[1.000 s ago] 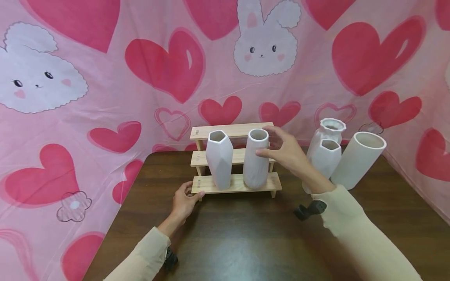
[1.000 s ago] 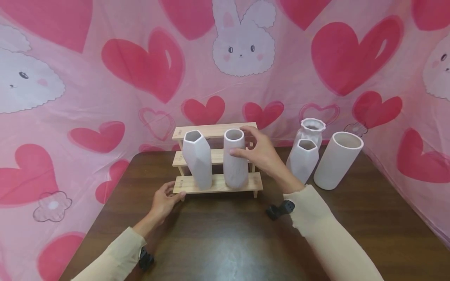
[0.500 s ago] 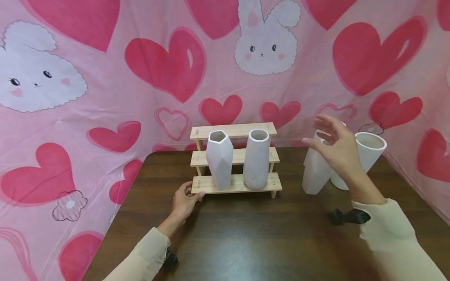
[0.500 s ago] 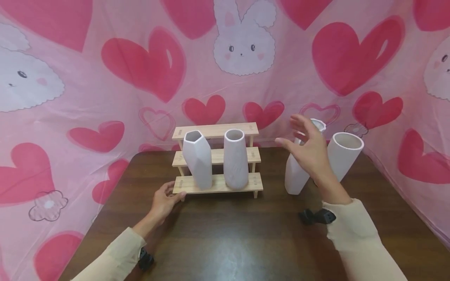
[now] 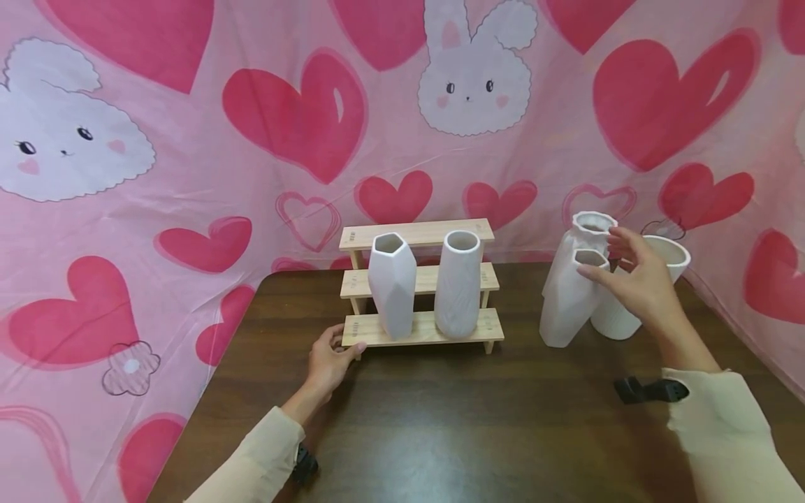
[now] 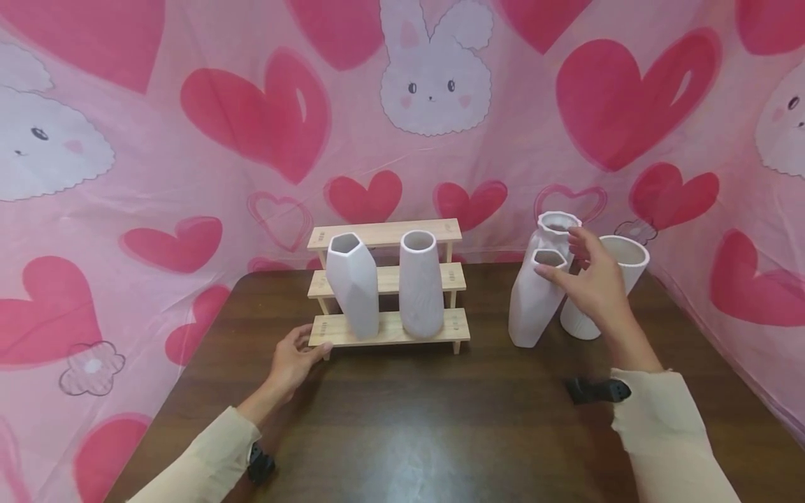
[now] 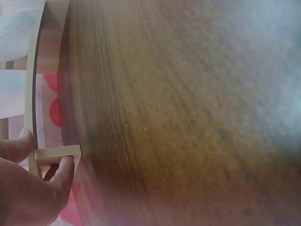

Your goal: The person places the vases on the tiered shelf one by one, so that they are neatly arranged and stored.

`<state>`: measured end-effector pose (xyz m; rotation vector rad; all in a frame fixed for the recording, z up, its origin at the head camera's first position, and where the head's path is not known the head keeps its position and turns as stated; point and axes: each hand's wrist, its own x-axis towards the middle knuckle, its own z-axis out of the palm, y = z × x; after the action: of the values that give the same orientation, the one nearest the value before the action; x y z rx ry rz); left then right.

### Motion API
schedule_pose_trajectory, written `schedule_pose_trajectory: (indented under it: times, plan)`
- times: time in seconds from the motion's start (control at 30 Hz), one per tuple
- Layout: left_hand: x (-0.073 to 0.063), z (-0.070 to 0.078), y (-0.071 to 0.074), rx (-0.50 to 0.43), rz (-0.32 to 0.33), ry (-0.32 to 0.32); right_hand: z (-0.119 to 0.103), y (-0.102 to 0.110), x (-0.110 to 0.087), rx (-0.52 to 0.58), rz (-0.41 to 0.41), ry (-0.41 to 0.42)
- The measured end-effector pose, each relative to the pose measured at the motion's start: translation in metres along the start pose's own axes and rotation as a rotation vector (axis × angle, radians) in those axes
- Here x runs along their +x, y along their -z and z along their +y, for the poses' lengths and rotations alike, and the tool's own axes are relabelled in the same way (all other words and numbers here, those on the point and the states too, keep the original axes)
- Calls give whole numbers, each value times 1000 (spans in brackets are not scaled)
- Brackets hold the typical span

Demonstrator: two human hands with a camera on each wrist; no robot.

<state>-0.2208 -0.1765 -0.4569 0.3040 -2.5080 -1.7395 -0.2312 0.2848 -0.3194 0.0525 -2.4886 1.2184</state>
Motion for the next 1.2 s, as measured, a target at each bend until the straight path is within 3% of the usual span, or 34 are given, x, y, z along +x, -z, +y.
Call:
schedule_pose_trajectory:
  times: [0.37, 0.9, 1.2]
  plan:
    - [-2, 2, 0, 33, -7, -1, 24, -8, -4, -44, -147, 47]
    - [-3, 1, -1, 34, 4, 3, 21, -8, -6, -87, -108, 14]
    - [-1, 0, 0, 19, 8, 2, -4, 1, -2, -92, -72, 0]
